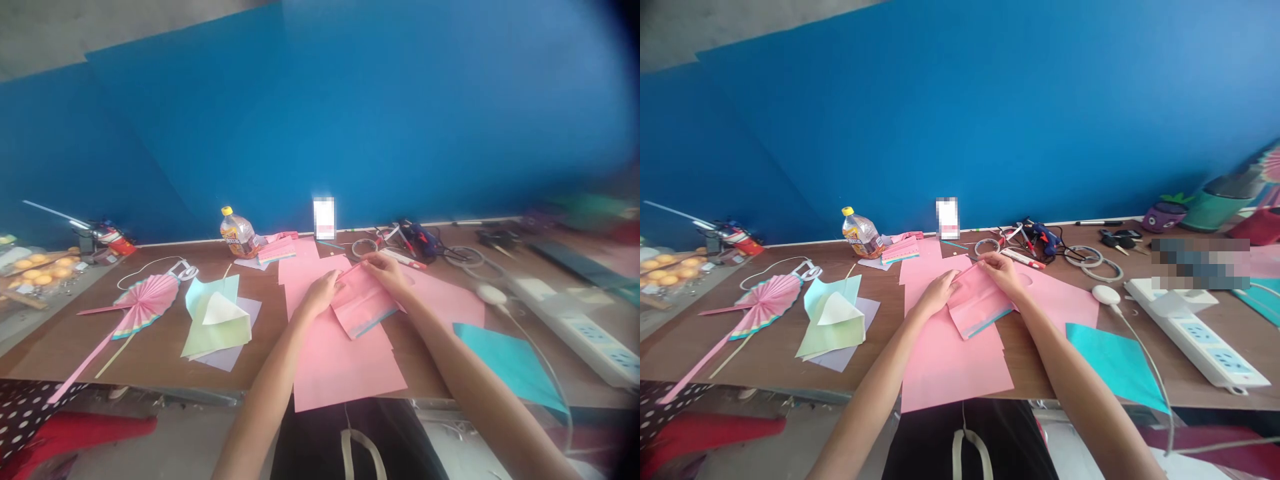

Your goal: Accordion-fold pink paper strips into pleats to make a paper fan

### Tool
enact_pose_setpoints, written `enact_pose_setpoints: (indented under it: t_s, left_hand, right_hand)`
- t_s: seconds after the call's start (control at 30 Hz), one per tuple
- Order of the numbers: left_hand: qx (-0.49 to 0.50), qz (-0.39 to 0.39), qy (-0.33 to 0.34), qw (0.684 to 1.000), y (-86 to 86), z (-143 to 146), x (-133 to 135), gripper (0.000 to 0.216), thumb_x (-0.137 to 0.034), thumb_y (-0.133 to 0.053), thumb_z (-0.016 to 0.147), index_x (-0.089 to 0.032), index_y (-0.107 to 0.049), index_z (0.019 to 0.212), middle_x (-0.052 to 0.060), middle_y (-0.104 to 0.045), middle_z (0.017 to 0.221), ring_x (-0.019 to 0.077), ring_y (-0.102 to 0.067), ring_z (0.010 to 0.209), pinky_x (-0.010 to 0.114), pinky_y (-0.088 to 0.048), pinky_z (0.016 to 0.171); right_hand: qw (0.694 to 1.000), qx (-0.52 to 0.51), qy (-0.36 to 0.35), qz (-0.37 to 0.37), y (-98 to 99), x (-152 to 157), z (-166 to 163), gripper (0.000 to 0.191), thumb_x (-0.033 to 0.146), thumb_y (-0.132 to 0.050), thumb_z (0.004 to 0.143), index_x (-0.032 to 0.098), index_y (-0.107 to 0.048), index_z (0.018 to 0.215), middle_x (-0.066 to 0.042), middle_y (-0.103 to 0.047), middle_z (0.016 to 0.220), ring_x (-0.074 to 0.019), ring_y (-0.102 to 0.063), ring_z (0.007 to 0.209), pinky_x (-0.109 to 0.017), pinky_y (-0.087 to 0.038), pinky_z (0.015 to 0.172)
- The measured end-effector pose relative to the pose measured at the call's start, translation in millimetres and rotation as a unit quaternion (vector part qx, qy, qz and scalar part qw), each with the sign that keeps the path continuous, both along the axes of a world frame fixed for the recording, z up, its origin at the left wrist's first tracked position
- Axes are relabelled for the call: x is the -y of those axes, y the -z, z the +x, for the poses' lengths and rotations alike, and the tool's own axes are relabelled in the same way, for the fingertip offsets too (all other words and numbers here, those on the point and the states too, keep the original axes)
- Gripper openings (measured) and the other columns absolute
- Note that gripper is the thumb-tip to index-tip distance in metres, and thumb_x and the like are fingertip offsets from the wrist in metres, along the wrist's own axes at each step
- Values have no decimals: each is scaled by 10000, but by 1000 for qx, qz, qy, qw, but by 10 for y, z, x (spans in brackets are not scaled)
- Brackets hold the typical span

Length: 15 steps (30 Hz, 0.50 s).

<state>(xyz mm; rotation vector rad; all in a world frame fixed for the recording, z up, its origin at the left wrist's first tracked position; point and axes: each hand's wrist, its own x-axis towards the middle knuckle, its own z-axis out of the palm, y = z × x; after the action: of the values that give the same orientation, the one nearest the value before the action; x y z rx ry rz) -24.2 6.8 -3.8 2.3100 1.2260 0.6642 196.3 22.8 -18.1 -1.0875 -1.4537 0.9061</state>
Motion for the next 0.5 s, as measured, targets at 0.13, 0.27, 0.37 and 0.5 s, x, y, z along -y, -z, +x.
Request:
enact_pose_setpoints:
  t_s: [0.13,0.27,0.37,0.5]
  left_hand:
    - [-9,3,-6,1000,-7,7,12,278,-333,-385,940,-229,-512,1165,62,-616,1198,199,-599,1053,303,-463,860]
    - [-10,12,-23,1000,-18,24,21,311,-342,-299,966,-228,-528,1142,53,-645,1123,186,-614,1001,296,-468,841]
    - [1,21,-37,999,-10,35,14,349,-330,-248,975,-227,-539,1138,50,-644,1125,174,-607,1014,286,-466,853]
    - [7,23,-38,999,16,36,-12,348,-290,-261,969,-214,-551,1146,57,-629,1173,173,-594,1047,285,-457,885]
  right_hand:
    - [1000,4,3,12,-10,10,4,285,473,-616,786,223,-638,923,-49,-684,894,-210,-626,817,-324,-483,725]
    - [1000,-1,2,16,-14,9,-2,272,465,-612,787,221,-623,905,-43,-672,878,-203,-615,810,-327,-481,738]
    - [1000,6,3,30,-12,1,-10,246,446,-609,790,222,-629,891,-44,-675,874,-199,-614,789,-332,-480,728]
    - [999,11,12,43,-2,-10,-21,230,426,-618,782,218,-647,874,-52,-682,864,-205,-624,779,-345,-486,727]
